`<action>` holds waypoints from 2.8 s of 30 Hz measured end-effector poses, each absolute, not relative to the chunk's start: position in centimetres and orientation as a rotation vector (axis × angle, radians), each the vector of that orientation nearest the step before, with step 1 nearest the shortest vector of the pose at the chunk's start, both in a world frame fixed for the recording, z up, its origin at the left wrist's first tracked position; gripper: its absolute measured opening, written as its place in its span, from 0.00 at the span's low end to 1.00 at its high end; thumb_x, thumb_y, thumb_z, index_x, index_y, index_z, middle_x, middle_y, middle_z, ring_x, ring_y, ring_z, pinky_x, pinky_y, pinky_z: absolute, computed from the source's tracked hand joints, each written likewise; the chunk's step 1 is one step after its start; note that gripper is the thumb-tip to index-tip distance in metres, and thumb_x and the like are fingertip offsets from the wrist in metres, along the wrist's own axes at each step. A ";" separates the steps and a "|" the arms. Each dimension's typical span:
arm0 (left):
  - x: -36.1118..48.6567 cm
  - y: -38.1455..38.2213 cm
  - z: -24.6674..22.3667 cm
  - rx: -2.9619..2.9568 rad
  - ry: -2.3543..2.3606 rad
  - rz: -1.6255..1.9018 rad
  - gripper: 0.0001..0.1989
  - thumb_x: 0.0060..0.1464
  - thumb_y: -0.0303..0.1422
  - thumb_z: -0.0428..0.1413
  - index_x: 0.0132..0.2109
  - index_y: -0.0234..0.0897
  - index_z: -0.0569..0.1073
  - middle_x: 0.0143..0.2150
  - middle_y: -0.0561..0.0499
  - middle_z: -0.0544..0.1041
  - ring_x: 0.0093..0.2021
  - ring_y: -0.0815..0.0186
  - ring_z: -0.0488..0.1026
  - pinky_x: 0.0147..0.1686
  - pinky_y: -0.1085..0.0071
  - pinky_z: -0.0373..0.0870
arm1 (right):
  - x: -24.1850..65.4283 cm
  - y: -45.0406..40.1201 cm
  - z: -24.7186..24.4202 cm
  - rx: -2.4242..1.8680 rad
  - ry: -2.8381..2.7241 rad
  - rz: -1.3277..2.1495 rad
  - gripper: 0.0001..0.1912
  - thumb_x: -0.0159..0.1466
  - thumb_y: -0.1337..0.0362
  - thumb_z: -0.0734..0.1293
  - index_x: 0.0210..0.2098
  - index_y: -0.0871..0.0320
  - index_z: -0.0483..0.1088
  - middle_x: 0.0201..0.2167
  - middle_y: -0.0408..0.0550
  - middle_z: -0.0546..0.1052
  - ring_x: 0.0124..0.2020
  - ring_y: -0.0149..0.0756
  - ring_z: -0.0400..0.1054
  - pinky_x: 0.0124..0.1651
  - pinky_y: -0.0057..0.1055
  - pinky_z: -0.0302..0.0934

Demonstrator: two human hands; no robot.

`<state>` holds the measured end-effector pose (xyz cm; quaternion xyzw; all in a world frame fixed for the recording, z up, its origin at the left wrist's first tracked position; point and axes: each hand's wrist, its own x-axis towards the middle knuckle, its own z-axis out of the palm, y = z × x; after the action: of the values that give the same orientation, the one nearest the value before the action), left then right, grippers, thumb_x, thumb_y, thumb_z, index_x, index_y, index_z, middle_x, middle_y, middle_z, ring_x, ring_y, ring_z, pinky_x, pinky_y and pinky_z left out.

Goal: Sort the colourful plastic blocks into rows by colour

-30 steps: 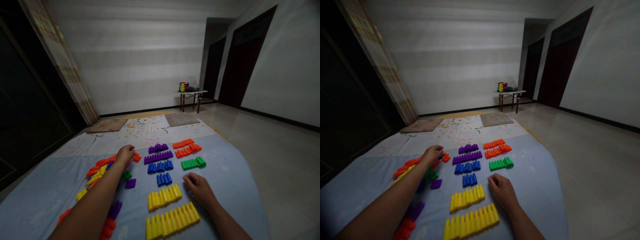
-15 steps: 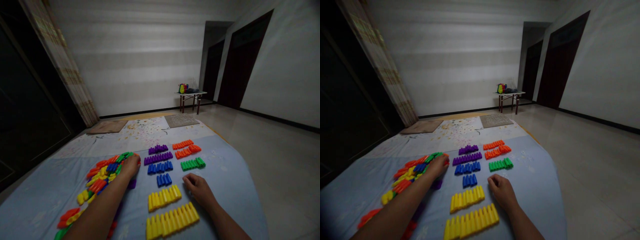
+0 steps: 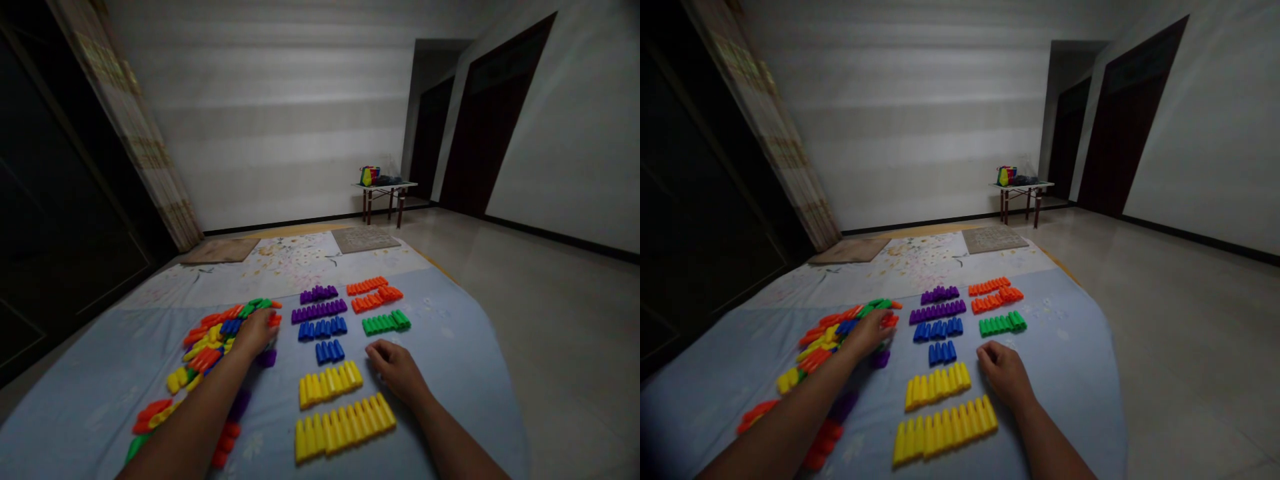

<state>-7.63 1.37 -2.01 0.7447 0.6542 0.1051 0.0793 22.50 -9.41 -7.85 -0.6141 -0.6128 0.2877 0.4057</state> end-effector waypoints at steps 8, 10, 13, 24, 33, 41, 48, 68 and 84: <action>-10.1 -2.1 -0.8 2.194 1.883 0.548 0.22 0.47 0.33 0.49 0.51 0.33 0.65 0.52 0.46 0.70 0.52 0.62 0.66 0.52 0.67 0.62 | 22.7 -9.4 -7.9 -1.562 -1.574 0.719 0.17 0.58 0.53 0.57 0.27 0.58 0.70 0.22 0.45 0.73 0.25 0.34 0.66 0.28 0.26 0.57; -10.1 -3.5 -1.2 2.216 1.784 0.580 0.22 0.47 0.33 0.49 0.50 0.34 0.66 0.52 0.46 0.69 0.53 0.62 0.65 0.54 0.64 0.61 | 22.7 -9.4 -8.0 -1.563 -1.581 0.710 0.17 0.58 0.53 0.57 0.27 0.58 0.70 0.22 0.45 0.74 0.24 0.33 0.66 0.28 0.26 0.57; -9.7 -5.6 -1.9 2.241 1.641 0.600 0.20 0.46 0.34 0.50 0.49 0.37 0.67 0.54 0.47 0.68 0.56 0.60 0.62 0.56 0.61 0.58 | 22.7 -9.4 -8.2 -1.558 -1.581 0.695 0.17 0.59 0.53 0.57 0.27 0.58 0.70 0.22 0.45 0.74 0.24 0.33 0.66 0.28 0.26 0.57; -8.6 -9.6 -2.5 2.149 1.493 0.237 0.28 0.44 0.30 0.51 0.55 0.41 0.64 0.58 0.50 0.65 0.58 0.62 0.60 0.59 0.67 0.53 | 22.7 -9.4 -7.9 -1.546 -1.572 0.707 0.17 0.58 0.54 0.57 0.27 0.59 0.70 0.22 0.45 0.74 0.24 0.33 0.66 0.28 0.26 0.56; -8.0 -8.9 -2.4 2.155 1.698 0.082 0.26 0.44 0.39 0.52 0.52 0.37 0.66 0.55 0.46 0.67 0.56 0.60 0.62 0.57 0.66 0.54 | 22.4 -9.4 -7.5 -1.559 -1.555 0.691 0.16 0.59 0.56 0.57 0.26 0.59 0.69 0.21 0.44 0.73 0.24 0.31 0.66 0.29 0.25 0.55; -7.5 -7.5 -1.7 2.168 1.704 0.057 0.25 0.43 0.40 0.52 0.50 0.37 0.68 0.54 0.46 0.68 0.55 0.58 0.63 0.56 0.65 0.55 | 22.2 -9.3 -7.5 -1.574 -1.547 0.652 0.15 0.59 0.58 0.58 0.26 0.59 0.70 0.22 0.43 0.73 0.25 0.31 0.65 0.29 0.24 0.54; -2.2 -3.5 -0.6 2.261 1.468 0.411 0.21 0.46 0.41 0.51 0.48 0.39 0.69 0.45 0.48 0.72 0.45 0.61 0.69 0.47 0.67 0.64 | 22.0 -9.2 -7.1 -1.592 -1.514 0.639 0.14 0.58 0.59 0.58 0.25 0.59 0.70 0.22 0.44 0.74 0.26 0.30 0.66 0.30 0.24 0.54; 11.0 10.0 -1.6 2.291 1.781 0.417 0.18 0.47 0.33 0.52 0.47 0.36 0.68 0.48 0.43 0.71 0.48 0.62 0.68 0.45 0.71 0.62 | 21.5 -9.2 -7.0 -1.642 -1.449 0.659 0.13 0.59 0.61 0.58 0.25 0.58 0.71 0.23 0.43 0.74 0.26 0.29 0.66 0.30 0.23 0.52; 12.9 12.3 -3.7 2.321 1.673 0.230 0.23 0.49 0.38 0.54 0.53 0.37 0.64 0.53 0.44 0.68 0.50 0.61 0.66 0.49 0.60 0.62 | 21.5 -9.0 -6.9 -1.646 -1.434 0.675 0.14 0.60 0.60 0.58 0.25 0.58 0.70 0.23 0.44 0.74 0.27 0.31 0.67 0.30 0.24 0.53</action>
<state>12.95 12.26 -3.74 0.8011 0.5776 0.0795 0.1351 21.55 -9.04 -6.94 -0.6553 -0.5709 0.2688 0.4151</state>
